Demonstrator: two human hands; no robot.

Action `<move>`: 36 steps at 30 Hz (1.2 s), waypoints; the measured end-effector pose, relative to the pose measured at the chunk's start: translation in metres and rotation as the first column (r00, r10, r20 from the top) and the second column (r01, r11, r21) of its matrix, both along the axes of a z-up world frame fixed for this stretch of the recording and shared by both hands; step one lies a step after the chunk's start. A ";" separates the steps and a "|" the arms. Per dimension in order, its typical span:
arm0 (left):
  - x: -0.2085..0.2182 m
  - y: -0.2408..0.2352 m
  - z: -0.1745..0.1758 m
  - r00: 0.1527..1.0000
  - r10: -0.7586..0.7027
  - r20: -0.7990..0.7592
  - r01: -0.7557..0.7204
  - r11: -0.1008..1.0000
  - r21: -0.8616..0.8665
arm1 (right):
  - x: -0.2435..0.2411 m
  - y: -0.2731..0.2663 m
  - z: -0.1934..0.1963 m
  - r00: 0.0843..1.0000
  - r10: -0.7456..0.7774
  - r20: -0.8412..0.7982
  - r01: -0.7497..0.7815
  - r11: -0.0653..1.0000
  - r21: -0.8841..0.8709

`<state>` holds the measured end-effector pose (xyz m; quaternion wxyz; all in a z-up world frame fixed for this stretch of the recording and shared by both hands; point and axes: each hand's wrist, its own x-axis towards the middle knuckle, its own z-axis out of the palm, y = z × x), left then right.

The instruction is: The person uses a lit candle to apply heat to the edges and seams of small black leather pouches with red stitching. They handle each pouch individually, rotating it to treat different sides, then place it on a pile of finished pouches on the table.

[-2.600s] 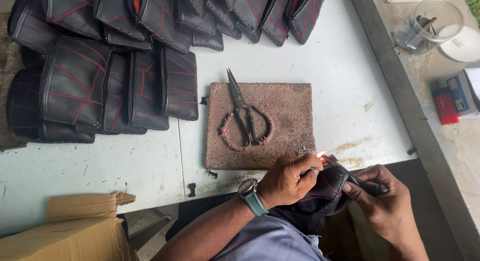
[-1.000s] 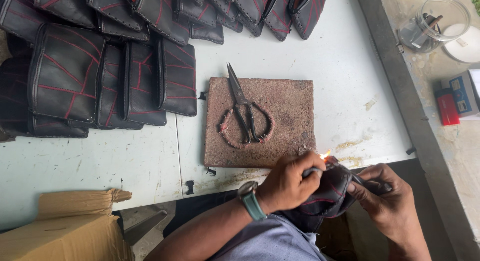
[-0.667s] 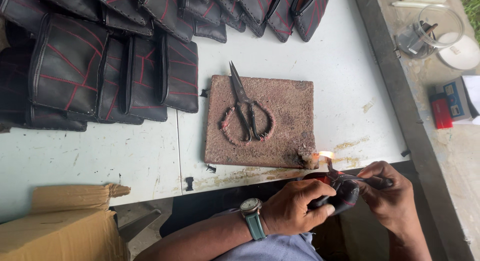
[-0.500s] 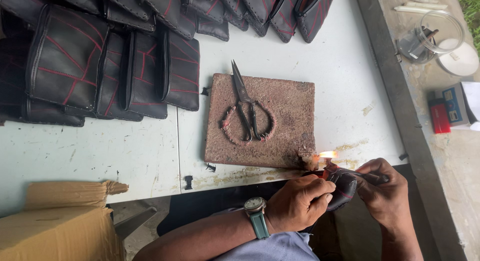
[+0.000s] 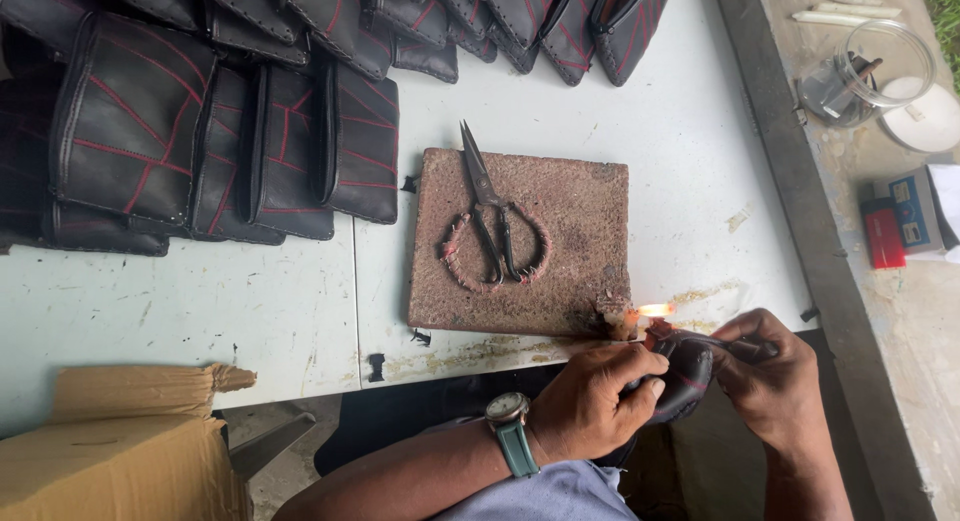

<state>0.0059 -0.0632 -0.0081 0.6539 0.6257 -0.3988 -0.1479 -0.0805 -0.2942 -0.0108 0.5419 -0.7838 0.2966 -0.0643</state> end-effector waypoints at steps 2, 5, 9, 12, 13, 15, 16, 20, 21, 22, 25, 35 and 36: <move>0.002 -0.001 -0.003 1.000 0.007 -0.027 -0.008 0.999 -0.036 | -0.001 0.002 0.001 0.998 -0.037 -0.048 0.037 0.999 0.004; 0.010 -0.002 -0.007 0.994 -0.039 -0.107 0.042 0.999 0.028 | 0.004 0.007 0.010 0.998 -0.049 -0.050 0.049 0.999 0.005; 0.023 -0.007 -0.016 0.986 -0.104 -0.132 0.113 0.992 0.064 | 0.001 0.015 0.025 0.997 -0.073 -0.041 0.070 0.996 -0.062; 0.033 -0.009 -0.022 0.992 -0.070 -0.106 0.074 0.997 0.035 | 0.008 0.015 0.023 0.991 -0.093 -0.099 0.083 0.992 -0.100; 0.034 -0.009 -0.021 0.989 -0.079 -0.125 0.085 0.996 0.041 | 0.009 0.014 0.022 0.987 -0.099 -0.126 0.085 0.990 -0.113; 0.035 -0.006 -0.015 0.983 -0.093 -0.159 0.103 0.993 0.056 | 0.006 0.012 0.020 0.993 -0.029 -0.118 0.020 0.997 -0.076; 0.032 -0.002 -0.010 0.982 -0.146 -0.124 0.151 0.988 0.038 | 0.000 0.010 0.021 0.994 -0.001 -0.110 -0.006 0.998 -0.059; 0.010 0.039 0.022 0.942 -0.319 0.107 0.317 0.948 0.035 | -0.058 0.012 0.033 0.980 0.197 0.022 -0.197 0.980 0.028; 0.007 0.051 0.030 0.918 -0.350 0.187 0.347 0.937 0.052 | -0.071 0.015 0.036 0.977 0.214 -0.024 -0.213 0.976 0.042; 0.006 0.062 0.037 0.895 -0.301 0.330 0.293 0.953 0.076 | -0.080 0.019 0.038 0.971 0.231 -0.066 -0.228 0.972 0.056; 0.003 0.084 0.053 0.743 -0.177 0.646 0.125 0.984 0.126 | -0.087 0.038 0.049 0.964 0.255 -0.072 -0.264 0.948 -0.176; -0.001 0.109 0.071 0.632 -0.087 0.770 -0.024 0.991 0.132 | -0.038 0.099 0.117 0.884 0.468 0.021 -0.433 0.833 -0.346; -0.001 0.112 0.071 0.637 -0.088 0.766 -0.024 0.991 0.134 | -0.037 0.100 0.120 0.818 0.555 0.154 -0.481 0.805 -0.347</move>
